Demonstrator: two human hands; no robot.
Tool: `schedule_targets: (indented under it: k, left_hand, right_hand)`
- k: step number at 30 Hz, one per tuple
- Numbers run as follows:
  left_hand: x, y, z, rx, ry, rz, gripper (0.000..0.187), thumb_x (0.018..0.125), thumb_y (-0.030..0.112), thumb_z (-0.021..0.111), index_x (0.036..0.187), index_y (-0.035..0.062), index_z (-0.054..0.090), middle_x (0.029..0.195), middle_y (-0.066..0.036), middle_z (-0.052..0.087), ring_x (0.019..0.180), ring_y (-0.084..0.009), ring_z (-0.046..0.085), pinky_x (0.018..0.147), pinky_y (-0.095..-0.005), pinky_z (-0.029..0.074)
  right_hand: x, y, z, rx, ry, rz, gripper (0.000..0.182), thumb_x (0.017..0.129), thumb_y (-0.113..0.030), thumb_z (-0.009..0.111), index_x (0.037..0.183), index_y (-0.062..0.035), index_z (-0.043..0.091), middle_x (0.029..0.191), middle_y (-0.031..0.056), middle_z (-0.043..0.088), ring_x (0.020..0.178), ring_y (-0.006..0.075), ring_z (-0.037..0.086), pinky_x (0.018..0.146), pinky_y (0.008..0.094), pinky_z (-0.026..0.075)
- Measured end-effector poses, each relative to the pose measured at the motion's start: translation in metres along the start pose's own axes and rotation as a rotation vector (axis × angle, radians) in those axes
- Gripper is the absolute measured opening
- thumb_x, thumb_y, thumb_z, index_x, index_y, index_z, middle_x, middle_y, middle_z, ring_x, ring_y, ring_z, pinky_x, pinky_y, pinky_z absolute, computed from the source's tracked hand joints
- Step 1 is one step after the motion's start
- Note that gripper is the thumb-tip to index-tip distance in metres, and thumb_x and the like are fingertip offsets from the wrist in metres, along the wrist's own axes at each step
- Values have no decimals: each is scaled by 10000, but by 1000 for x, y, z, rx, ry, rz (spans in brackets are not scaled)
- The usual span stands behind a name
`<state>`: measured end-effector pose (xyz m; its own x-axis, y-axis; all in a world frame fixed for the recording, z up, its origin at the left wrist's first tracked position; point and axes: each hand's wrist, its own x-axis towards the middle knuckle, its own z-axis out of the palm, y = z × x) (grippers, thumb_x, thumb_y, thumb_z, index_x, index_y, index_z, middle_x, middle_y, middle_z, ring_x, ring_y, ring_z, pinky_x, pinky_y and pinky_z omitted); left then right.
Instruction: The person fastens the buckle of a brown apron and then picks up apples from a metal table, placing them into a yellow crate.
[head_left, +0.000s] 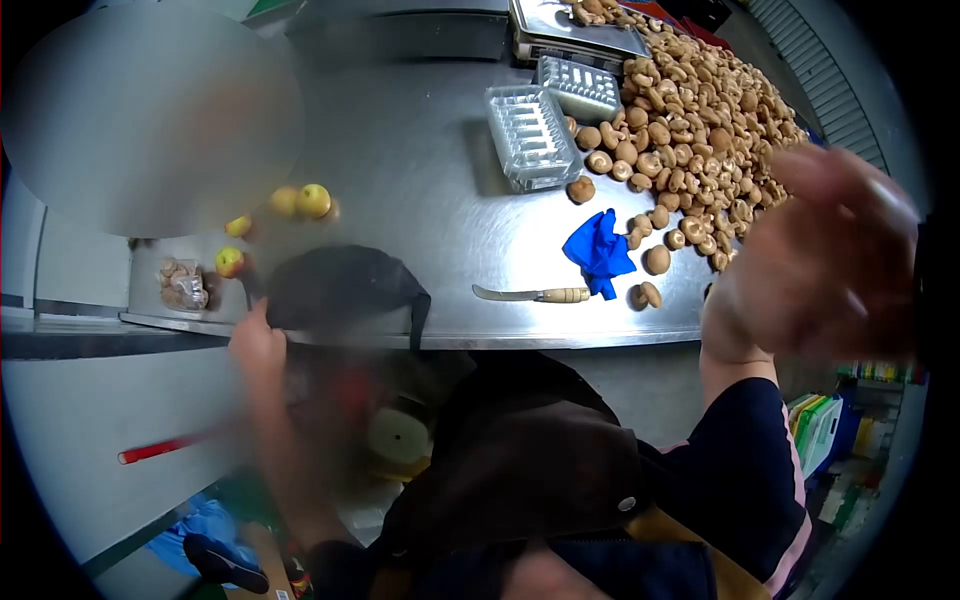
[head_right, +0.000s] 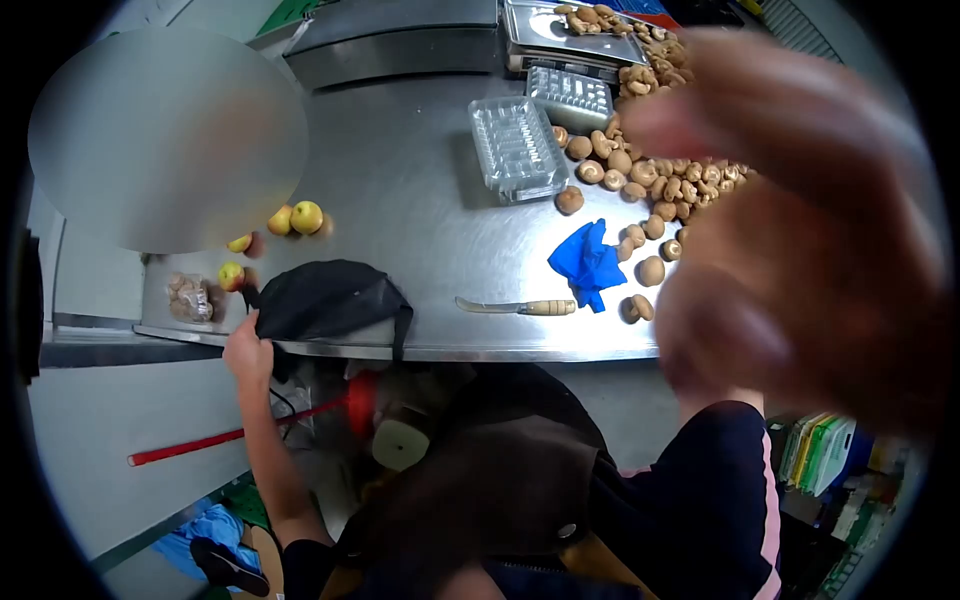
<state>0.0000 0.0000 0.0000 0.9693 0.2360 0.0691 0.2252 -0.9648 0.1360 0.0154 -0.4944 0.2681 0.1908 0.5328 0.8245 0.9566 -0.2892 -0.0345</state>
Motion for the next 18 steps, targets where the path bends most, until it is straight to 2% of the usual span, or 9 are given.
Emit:
schedule_targets:
  k: [2,5,6,8,11,12,13,15,18]
  left_hand:
    - [-17,22,-44,58,-28,-10,493,727,35,589,1217,77,624,1011,-197,672,966,-392,630,861,-474,493]
    - [-50,20,-87,107,-3,-4,458,738,20,575,1192,54,625,1008,-210,667,964,-415,619,852,-486,487]
    - [-63,23,-103,117,10,-30,442,731,23,576,1167,47,640,975,-214,669,926,-418,620,827,-488,486]
    - [-96,21,-133,145,22,-90,410,717,29,578,1117,33,670,909,-221,673,850,-424,621,776,-493,484]
    - [-148,-7,-163,202,42,-161,378,719,32,575,1084,18,675,875,-225,669,831,-423,622,745,-503,481]
    - [-171,-33,-163,248,163,1,342,713,37,568,1031,17,693,836,-237,659,803,-421,625,705,-511,482]
    - [-190,-35,-172,305,49,-76,321,708,38,567,1002,16,695,816,-240,655,788,-422,624,691,-513,481]
    - [-220,-33,-194,418,-170,-217,281,698,40,564,943,15,699,777,-246,645,757,-425,623,664,-518,480]
    - [-278,-70,-176,495,-280,-164,166,682,70,566,782,10,683,715,-239,630,702,-433,616,632,-522,479]
  right_hand:
    - [1,-5,35,-53,131,40,311,895,-191,482,1138,-20,576,1034,224,661,820,287,683,692,374,565]
    - [-26,-16,68,72,20,314,339,770,53,662,1097,-34,648,1011,108,690,720,163,664,590,270,525]
    - [-40,-23,85,130,-45,436,354,777,48,669,1111,-66,640,941,92,678,694,168,655,586,275,522]
    - [-69,-45,104,293,-412,665,264,837,-59,662,1096,-91,620,884,96,649,719,250,656,608,328,531]
    - [-137,-73,126,475,-903,792,234,899,-172,573,1110,-76,607,971,149,671,880,335,657,757,434,522]
    - [-159,-83,131,423,-1118,793,250,902,-182,546,1120,-80,610,964,167,673,907,349,652,787,455,517]
    - [-186,-92,137,307,-1400,796,242,915,-217,532,1102,-95,623,976,155,680,907,342,663,806,442,532]
    - [-263,-108,151,213,-1621,740,233,884,-208,536,1059,-116,659,936,155,694,900,335,674,797,439,538]
    - [-372,-136,153,140,-1907,592,201,820,-172,574,953,-126,718,942,149,710,909,341,690,749,453,546]
